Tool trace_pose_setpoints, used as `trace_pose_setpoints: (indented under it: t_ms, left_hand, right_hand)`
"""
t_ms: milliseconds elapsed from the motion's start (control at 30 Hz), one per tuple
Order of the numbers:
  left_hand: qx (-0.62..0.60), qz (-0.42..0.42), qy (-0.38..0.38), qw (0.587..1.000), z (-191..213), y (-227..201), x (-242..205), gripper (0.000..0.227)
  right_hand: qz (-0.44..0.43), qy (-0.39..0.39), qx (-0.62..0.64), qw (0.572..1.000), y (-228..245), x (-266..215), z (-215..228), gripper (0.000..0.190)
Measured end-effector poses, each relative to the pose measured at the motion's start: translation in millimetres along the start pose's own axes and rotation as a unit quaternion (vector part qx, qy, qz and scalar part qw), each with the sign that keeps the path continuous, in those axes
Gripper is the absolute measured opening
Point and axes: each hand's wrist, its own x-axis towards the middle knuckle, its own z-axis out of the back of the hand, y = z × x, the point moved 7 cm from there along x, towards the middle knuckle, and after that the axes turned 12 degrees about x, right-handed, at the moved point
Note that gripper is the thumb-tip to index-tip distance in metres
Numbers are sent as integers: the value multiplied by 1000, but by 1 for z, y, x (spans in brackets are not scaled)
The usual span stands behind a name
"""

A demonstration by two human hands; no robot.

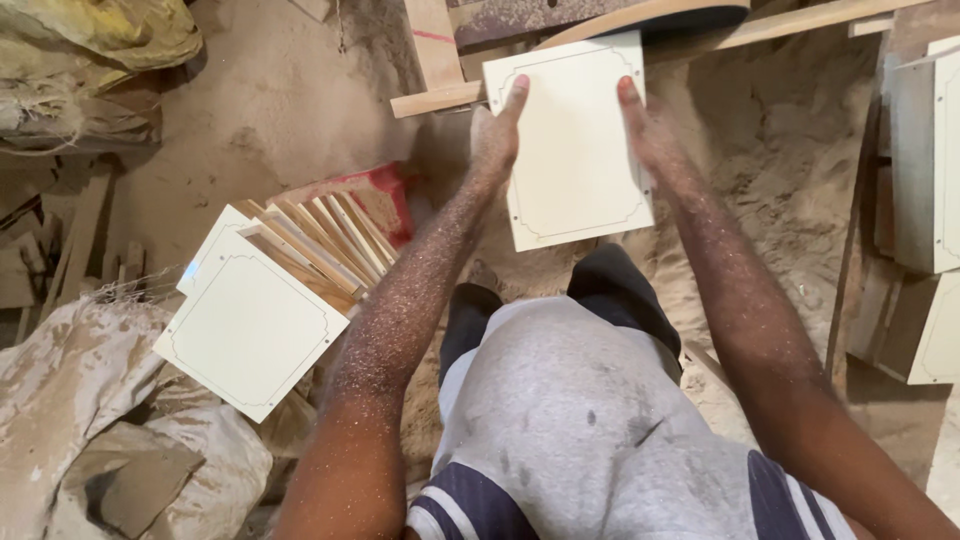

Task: The person repeatedly sands the edges of small rectangular wooden panels using a belt sander. They handle the panels one at a time, pressing the edges against the moving belt, then stack the finished pieces on a nearby surface.

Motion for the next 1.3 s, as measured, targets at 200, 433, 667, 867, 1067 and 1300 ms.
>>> trace_pose_setpoints:
  t_ms: [200,433,667,867,1067,1300]
  left_hand:
    - [17,22,18,999,-38,-10,2,81]
    - [-22,-2,28,999,-87,-23,-8,98]
    - [-12,41,42,998,-126,-32,-14,108]
    - [87,66,29,994,-154,-46,-13,106]
    - [36,-49,101,993,-182,-83,-81,92]
    - [343,-400,86,845,-185,-129,-191,90]
  right_hand:
    - [82,-13,18,996,10,3,32,106]
    - [101,-17,-2,995,-8,26,75,110]
    - [105,-22,-30,994,-26,49,113,110]
    - [111,-25,-21,993,-34,74,149,108]
    - [159,6,-27,987,-20,9,181,98]
    - [440,-44,-307,843,-2,-132,222,109]
